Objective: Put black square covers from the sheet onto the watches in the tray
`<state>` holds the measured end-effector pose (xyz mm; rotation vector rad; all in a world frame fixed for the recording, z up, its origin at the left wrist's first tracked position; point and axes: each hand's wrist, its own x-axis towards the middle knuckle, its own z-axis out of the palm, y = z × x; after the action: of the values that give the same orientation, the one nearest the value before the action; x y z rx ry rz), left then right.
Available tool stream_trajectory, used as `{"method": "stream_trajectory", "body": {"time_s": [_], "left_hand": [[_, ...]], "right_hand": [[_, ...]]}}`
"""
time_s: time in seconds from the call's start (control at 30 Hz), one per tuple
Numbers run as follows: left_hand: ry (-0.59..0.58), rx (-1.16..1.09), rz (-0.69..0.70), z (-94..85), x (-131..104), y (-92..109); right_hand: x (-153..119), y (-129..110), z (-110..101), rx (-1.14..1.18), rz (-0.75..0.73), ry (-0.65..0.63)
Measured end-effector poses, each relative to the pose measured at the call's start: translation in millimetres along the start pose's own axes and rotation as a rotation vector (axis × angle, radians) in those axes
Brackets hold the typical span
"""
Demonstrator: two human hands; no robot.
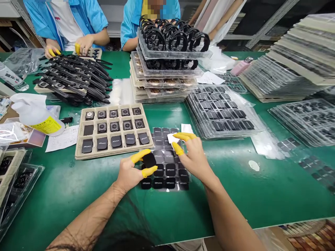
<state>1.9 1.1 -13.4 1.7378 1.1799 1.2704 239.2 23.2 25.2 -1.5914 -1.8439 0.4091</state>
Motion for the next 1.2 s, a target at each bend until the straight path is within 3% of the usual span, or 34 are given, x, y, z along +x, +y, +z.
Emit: {"method": "stream_trajectory", "body": {"time_s": [0.1, 0.17, 0.33, 0.5, 0.63, 0.7, 0.87, 0.97, 1.1, 1.2], "left_hand": [[0.091, 0.065, 0.217, -0.8, 0, -1], [0.115, 0.092, 0.233, -1.5, -1, -1], [0.094, 0.158, 0.126, -2.5, -1, -2], [0.112, 0.145, 0.126, -4.3, 0, -1], [0.112, 0.104, 0.13, -5.1, 1, 2], [0.09, 0.071, 0.046, -4.9, 1, 5], [0.056, -0.162, -0.33, -2.1, 4, 11], [0.034, -0.293, -0.457, -0.2, 6, 12], [-0.041, -0.18, -0.453, -0.3, 7, 10], [-0.125, -0.052, -0.39, -1.5, 7, 9]], "right_hand": [[0, 7, -5, 0.368, 0.11, -0.287], [-1, 5, -2, 0.53, 0.224, -0.351], [1, 1, 4, 0.595, 0.316, -0.235], [2, 3, 3, 0.589, 0.308, -0.291], [3, 1, 3, 0.631, 0.306, -0.264], [3, 0, 5, 0.656, 0.297, -0.24], [3, 4, 12, 0.602, 0.205, -0.165], [4, 10, 4, 0.594, 0.151, -0.108], [3, 10, -15, 0.908, 0.214, -0.023], [-3, -3, -13, 0.927, 0.294, -0.126]]}}
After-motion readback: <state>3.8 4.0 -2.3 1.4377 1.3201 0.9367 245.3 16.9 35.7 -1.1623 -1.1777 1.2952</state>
